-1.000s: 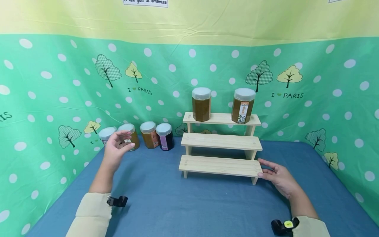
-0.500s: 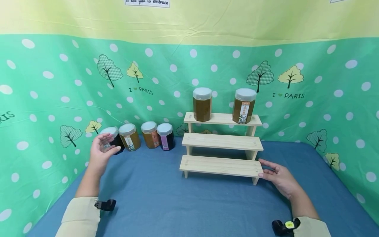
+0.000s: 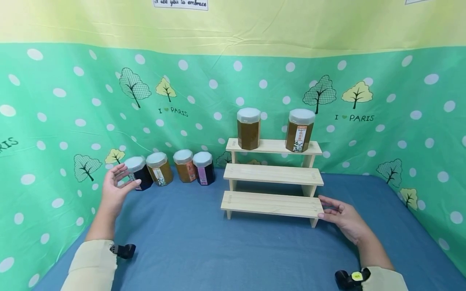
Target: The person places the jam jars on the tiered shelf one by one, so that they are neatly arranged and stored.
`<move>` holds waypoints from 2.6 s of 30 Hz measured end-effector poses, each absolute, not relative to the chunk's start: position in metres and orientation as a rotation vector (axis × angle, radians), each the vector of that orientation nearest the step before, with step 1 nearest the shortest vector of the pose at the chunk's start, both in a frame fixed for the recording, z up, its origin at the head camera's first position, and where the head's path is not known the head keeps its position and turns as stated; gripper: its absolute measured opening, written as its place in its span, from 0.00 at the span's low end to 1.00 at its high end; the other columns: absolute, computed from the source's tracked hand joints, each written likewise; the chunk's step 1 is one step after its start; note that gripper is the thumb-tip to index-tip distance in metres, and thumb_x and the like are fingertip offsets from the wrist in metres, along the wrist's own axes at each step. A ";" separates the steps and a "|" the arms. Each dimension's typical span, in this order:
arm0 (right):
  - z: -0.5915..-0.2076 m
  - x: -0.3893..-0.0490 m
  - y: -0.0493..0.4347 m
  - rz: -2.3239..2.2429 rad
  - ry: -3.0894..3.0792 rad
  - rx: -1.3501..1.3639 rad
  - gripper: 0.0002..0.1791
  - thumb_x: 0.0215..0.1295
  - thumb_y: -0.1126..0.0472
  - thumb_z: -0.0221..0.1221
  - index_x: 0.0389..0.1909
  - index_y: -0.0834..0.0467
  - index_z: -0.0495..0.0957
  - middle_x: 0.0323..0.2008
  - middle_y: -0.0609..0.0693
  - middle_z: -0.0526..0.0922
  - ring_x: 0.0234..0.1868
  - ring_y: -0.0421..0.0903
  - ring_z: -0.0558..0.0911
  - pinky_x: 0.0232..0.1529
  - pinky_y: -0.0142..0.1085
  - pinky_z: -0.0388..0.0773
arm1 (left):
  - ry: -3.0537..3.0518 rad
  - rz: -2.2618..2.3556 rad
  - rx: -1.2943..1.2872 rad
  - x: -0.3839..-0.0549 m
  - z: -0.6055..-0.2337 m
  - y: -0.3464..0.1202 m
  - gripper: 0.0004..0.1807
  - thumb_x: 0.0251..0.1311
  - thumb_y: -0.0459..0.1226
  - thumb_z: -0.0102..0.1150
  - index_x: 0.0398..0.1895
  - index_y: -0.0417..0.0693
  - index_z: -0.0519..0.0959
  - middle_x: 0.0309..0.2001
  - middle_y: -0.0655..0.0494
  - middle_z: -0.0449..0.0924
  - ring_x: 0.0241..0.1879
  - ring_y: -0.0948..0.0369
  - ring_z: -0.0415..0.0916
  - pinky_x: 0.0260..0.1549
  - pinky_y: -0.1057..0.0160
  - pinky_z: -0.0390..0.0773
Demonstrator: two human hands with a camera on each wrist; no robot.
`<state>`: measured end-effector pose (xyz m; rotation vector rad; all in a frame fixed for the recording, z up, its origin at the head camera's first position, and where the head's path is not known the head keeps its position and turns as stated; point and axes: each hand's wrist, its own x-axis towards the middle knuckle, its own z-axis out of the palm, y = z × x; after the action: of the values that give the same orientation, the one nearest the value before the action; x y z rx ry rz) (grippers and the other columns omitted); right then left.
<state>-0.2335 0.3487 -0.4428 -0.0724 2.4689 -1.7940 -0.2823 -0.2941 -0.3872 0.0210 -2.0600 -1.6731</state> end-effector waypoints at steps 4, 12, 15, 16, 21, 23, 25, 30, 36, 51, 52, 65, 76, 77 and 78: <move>-0.442 -0.234 0.350 -1.797 2.467 -0.100 0.44 0.63 0.62 0.65 0.72 0.72 0.52 0.63 0.67 0.66 0.46 0.38 0.80 0.46 0.29 0.78 | -2.067 -1.669 0.034 -0.283 -0.387 -0.298 0.42 0.57 0.31 0.67 0.73 0.44 0.56 0.69 0.46 0.59 0.65 0.50 0.60 0.57 0.57 0.67; -0.442 -0.233 0.348 -1.796 2.468 -0.094 0.44 0.62 0.62 0.66 0.72 0.72 0.52 0.63 0.68 0.66 0.46 0.38 0.80 0.46 0.30 0.78 | -2.115 -1.603 0.101 -0.290 -0.391 -0.308 0.45 0.55 0.34 0.70 0.73 0.45 0.56 0.70 0.48 0.59 0.67 0.51 0.59 0.61 0.50 0.67; -0.441 -0.233 0.347 -1.791 2.470 -0.092 0.45 0.62 0.62 0.66 0.72 0.72 0.52 0.64 0.70 0.65 0.46 0.37 0.80 0.46 0.30 0.78 | -2.130 -1.582 0.136 -0.294 -0.393 -0.313 0.46 0.54 0.35 0.71 0.74 0.46 0.56 0.70 0.49 0.59 0.68 0.51 0.59 0.60 0.50 0.68; -0.441 -0.233 0.347 -1.788 2.471 -0.091 0.45 0.62 0.61 0.66 0.72 0.72 0.52 0.64 0.70 0.64 0.46 0.37 0.80 0.46 0.30 0.78 | -2.134 -1.576 0.146 -0.295 -0.394 -0.314 0.46 0.53 0.35 0.72 0.74 0.47 0.56 0.70 0.49 0.59 0.68 0.51 0.58 0.60 0.50 0.68; -0.441 -0.232 0.347 -1.792 2.467 -0.085 0.45 0.62 0.61 0.66 0.72 0.72 0.51 0.65 0.71 0.63 0.46 0.37 0.80 0.46 0.30 0.78 | -2.143 -1.575 0.198 -0.300 -0.397 -0.321 0.48 0.52 0.38 0.73 0.75 0.49 0.56 0.71 0.50 0.58 0.68 0.49 0.57 0.62 0.46 0.66; -0.441 -0.232 0.347 -1.793 2.465 -0.088 0.45 0.63 0.61 0.66 0.72 0.72 0.51 0.65 0.71 0.63 0.46 0.37 0.80 0.46 0.29 0.78 | -2.154 -1.570 0.222 -0.303 -0.398 -0.323 0.49 0.52 0.40 0.74 0.75 0.50 0.57 0.72 0.51 0.57 0.69 0.49 0.57 0.62 0.46 0.66; -0.442 -0.232 0.347 -1.792 2.464 -0.088 0.45 0.63 0.61 0.66 0.72 0.72 0.51 0.65 0.72 0.62 0.46 0.37 0.80 0.46 0.29 0.78 | -2.177 -1.551 0.250 -0.307 -0.399 -0.325 0.49 0.52 0.43 0.74 0.75 0.51 0.57 0.73 0.52 0.56 0.69 0.49 0.57 0.61 0.47 0.67; -0.443 -0.233 0.348 -1.792 2.460 -0.084 0.45 0.63 0.61 0.65 0.72 0.72 0.51 0.66 0.72 0.61 0.46 0.36 0.80 0.47 0.29 0.78 | -2.256 -1.489 0.318 -0.316 -0.400 -0.329 0.53 0.49 0.52 0.74 0.76 0.54 0.55 0.74 0.50 0.52 0.70 0.48 0.56 0.60 0.45 0.67; -0.442 -0.233 0.348 -1.791 2.456 -0.093 0.44 0.64 0.61 0.65 0.72 0.72 0.51 0.66 0.73 0.61 0.47 0.36 0.80 0.47 0.29 0.78 | -2.323 -1.446 0.348 -0.331 -0.397 -0.335 0.53 0.50 0.49 0.74 0.77 0.53 0.54 0.76 0.48 0.47 0.71 0.44 0.53 0.63 0.43 0.64; -0.442 -0.233 0.348 -1.763 2.483 -0.079 0.44 0.64 0.60 0.65 0.72 0.72 0.52 0.65 0.71 0.63 0.46 0.36 0.79 0.46 0.30 0.78 | -2.379 -1.403 0.302 -0.346 -0.398 -0.340 0.51 0.54 0.42 0.72 0.77 0.43 0.51 0.74 0.41 0.52 0.69 0.40 0.55 0.63 0.42 0.63; -0.442 -0.233 0.348 -1.762 2.484 -0.077 0.44 0.64 0.60 0.65 0.72 0.72 0.52 0.65 0.71 0.63 0.46 0.36 0.79 0.46 0.30 0.78 | -2.384 -1.392 0.301 -0.347 -0.398 -0.340 0.52 0.54 0.42 0.72 0.77 0.43 0.51 0.74 0.41 0.52 0.70 0.41 0.55 0.64 0.43 0.62; -0.442 -0.231 0.348 -1.771 2.472 -0.100 0.44 0.64 0.61 0.64 0.72 0.72 0.51 0.66 0.74 0.59 0.46 0.36 0.79 0.46 0.29 0.78 | -2.333 -1.392 0.322 -0.359 -0.400 -0.337 0.48 0.54 0.36 0.71 0.74 0.37 0.54 0.71 0.35 0.56 0.69 0.42 0.54 0.66 0.46 0.59; -0.442 -0.233 0.352 -1.770 2.478 -0.102 0.43 0.65 0.60 0.64 0.73 0.71 0.51 0.66 0.73 0.60 0.47 0.35 0.79 0.46 0.29 0.78 | -2.334 -1.448 0.395 -0.355 -0.399 -0.335 0.49 0.53 0.40 0.73 0.74 0.43 0.55 0.71 0.37 0.55 0.68 0.42 0.56 0.63 0.44 0.63; -0.442 -0.233 0.352 -1.771 2.477 -0.102 0.43 0.65 0.60 0.64 0.73 0.71 0.51 0.66 0.73 0.60 0.47 0.35 0.79 0.46 0.29 0.78 | -2.331 -1.453 0.400 -0.354 -0.399 -0.334 0.49 0.52 0.41 0.73 0.74 0.43 0.55 0.71 0.37 0.55 0.68 0.43 0.56 0.63 0.44 0.64; -0.441 -0.233 0.353 -1.772 2.476 -0.102 0.43 0.65 0.60 0.64 0.73 0.71 0.51 0.67 0.73 0.60 0.47 0.35 0.79 0.46 0.29 0.78 | -2.325 -1.462 0.405 -0.353 -0.399 -0.334 0.49 0.52 0.41 0.74 0.74 0.43 0.56 0.70 0.37 0.56 0.67 0.43 0.57 0.62 0.44 0.64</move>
<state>-0.2328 0.3526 -0.4415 -0.1020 2.4762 -1.7721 -0.3533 -0.3341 -0.3990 0.4048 -2.3245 -1.4615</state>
